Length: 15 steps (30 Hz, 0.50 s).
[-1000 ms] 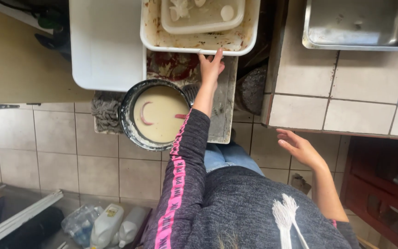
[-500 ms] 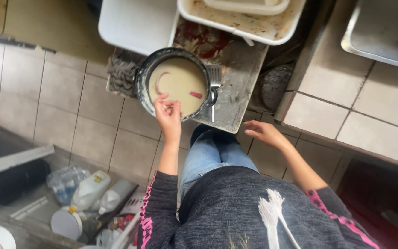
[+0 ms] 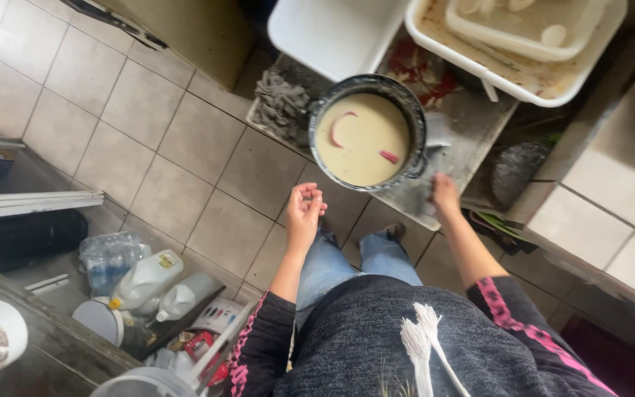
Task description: Wiping down food containers, stirring a pot on the stove, and organizing kitchen bins.
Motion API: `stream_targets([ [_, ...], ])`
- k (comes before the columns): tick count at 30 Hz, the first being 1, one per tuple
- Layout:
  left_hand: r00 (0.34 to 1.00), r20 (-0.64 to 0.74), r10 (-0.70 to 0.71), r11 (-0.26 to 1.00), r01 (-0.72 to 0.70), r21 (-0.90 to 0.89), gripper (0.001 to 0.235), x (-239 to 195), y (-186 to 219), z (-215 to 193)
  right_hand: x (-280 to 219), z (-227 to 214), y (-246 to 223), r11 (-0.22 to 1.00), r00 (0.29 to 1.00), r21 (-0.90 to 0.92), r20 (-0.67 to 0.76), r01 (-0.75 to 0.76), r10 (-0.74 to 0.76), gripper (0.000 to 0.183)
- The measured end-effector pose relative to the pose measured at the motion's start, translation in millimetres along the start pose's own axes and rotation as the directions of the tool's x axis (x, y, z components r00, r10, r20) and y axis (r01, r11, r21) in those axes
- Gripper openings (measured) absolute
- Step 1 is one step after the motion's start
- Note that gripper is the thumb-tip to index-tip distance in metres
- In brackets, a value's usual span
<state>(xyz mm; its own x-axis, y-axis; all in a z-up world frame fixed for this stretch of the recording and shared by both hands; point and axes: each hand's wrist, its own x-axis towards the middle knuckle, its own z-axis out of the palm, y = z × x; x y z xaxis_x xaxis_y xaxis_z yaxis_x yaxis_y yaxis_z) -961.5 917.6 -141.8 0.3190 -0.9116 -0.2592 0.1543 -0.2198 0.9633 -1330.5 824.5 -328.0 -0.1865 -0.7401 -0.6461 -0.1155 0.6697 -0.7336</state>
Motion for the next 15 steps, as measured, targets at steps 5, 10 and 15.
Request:
stream_targets([
  [5,0.985,-0.170,-0.037,0.994,0.053,0.092,0.027,27,-14,-111,-104,16,-110,0.709,0.754,-0.620,-0.275,0.335,-0.597,0.032],
  [10,0.931,-0.053,0.360,0.764,-0.262,0.590,0.034,41,14,-173,-134,117,-257,0.296,0.405,-0.621,0.038,0.726,-0.914,0.023],
  [15,0.945,-0.237,0.225,0.849,-0.070,0.524,0.045,21,47,-188,-24,229,-343,0.069,0.378,-0.747,0.251,0.661,-0.891,0.034],
])
